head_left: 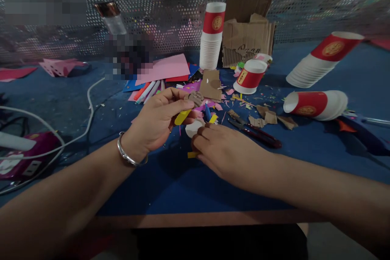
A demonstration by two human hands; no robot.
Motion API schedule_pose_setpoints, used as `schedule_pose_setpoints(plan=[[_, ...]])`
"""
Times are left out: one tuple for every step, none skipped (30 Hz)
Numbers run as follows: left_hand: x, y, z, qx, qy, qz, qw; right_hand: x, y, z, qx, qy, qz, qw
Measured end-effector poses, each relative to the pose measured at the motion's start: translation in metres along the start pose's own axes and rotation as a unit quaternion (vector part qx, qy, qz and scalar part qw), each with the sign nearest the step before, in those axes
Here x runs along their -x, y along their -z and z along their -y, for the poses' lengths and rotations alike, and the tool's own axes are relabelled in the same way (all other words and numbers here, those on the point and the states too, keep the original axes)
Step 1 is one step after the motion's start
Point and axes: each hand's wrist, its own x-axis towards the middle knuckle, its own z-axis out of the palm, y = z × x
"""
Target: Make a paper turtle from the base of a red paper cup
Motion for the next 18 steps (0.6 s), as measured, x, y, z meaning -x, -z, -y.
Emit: schedule_pose_setpoints(plan=[[-0.0008, 0.0004, 0.0007, 0.001, -0.001, 0.0, 1.0, -0.0001, -0.0007, -0.0005, -0.004, 0.003, 0.003, 1.0], [-0.0018, 0.0008, 0.0015, 0.001, -0.002, 0.0, 1.0, 0.0001, -0.0013, -0.0009, -0.007, 0.006, 0.004, 1.0], [-0.0028, 0.0013, 0.0023, 0.002, -0.004, 0.0, 1.0, 0.0005, -0.002, -0.0011, -0.009, 0.01, 0.003, 1.0], [-0.0038, 0.0018, 0.0031, 0.002, -0.005, 0.001, 1.0, 0.001, -0.0026, -0.0011, -0.011, 0.011, 0.0, 1.0], [-0.0047, 0.0022, 0.0038, 0.002, -0.006, 0.002, 1.0, 0.0017, -0.0031, -0.001, -0.013, 0.009, -0.006, 1.0], [-0.0054, 0.0025, 0.0044, 0.001, -0.005, 0.003, 1.0, 0.0025, -0.0035, -0.0009, -0.014, 0.007, -0.013, 1.0], [-0.006, 0.0027, 0.0048, 0.0, -0.003, 0.004, 1.0, 0.0033, -0.0036, -0.0007, -0.014, 0.007, -0.021, 1.0], [-0.0063, 0.0028, 0.0052, 0.0, -0.001, 0.005, 1.0, 0.0038, -0.0033, -0.0004, -0.012, 0.007, -0.028, 1.0], [-0.0066, 0.0027, 0.0054, 0.0, 0.0, 0.004, 1.0, 0.0042, -0.0027, -0.0002, -0.009, 0.006, -0.032, 0.999], [-0.0068, 0.0026, 0.0056, 0.001, 0.002, 0.003, 1.0, 0.0041, -0.0018, 0.0002, -0.007, 0.005, -0.031, 0.999], [-0.0069, 0.0025, 0.0057, 0.003, 0.004, 0.0, 1.0, 0.0038, -0.0006, 0.0005, -0.008, 0.004, -0.024, 1.0], [-0.0071, 0.0024, 0.0058, 0.005, 0.007, -0.003, 1.0, 0.0031, 0.0007, 0.0009, -0.012, 0.001, -0.014, 1.0], [-0.0073, 0.0022, 0.0061, 0.006, 0.01, -0.005, 1.0, 0.0022, 0.002, 0.0014, -0.017, -0.003, -0.001, 1.0], [-0.0076, 0.002, 0.0064, 0.007, 0.012, -0.005, 1.0, 0.0011, 0.0031, 0.0017, -0.023, -0.007, 0.012, 1.0], [-0.008, 0.0019, 0.0068, 0.009, 0.013, -0.004, 1.0, 0.0001, 0.0038, 0.002, -0.027, -0.011, 0.022, 0.999], [-0.0084, 0.0017, 0.0073, 0.01, 0.012, -0.002, 1.0, -0.0008, 0.0042, 0.0022, -0.03, -0.013, 0.029, 0.999], [-0.0089, 0.0016, 0.0079, 0.013, 0.01, 0.001, 1.0, -0.0015, 0.0042, 0.0022, -0.034, -0.014, 0.033, 0.999], [-0.0093, 0.0016, 0.0086, 0.015, 0.007, 0.005, 1.0, -0.0019, 0.004, 0.0021, -0.036, -0.013, 0.036, 0.999]])
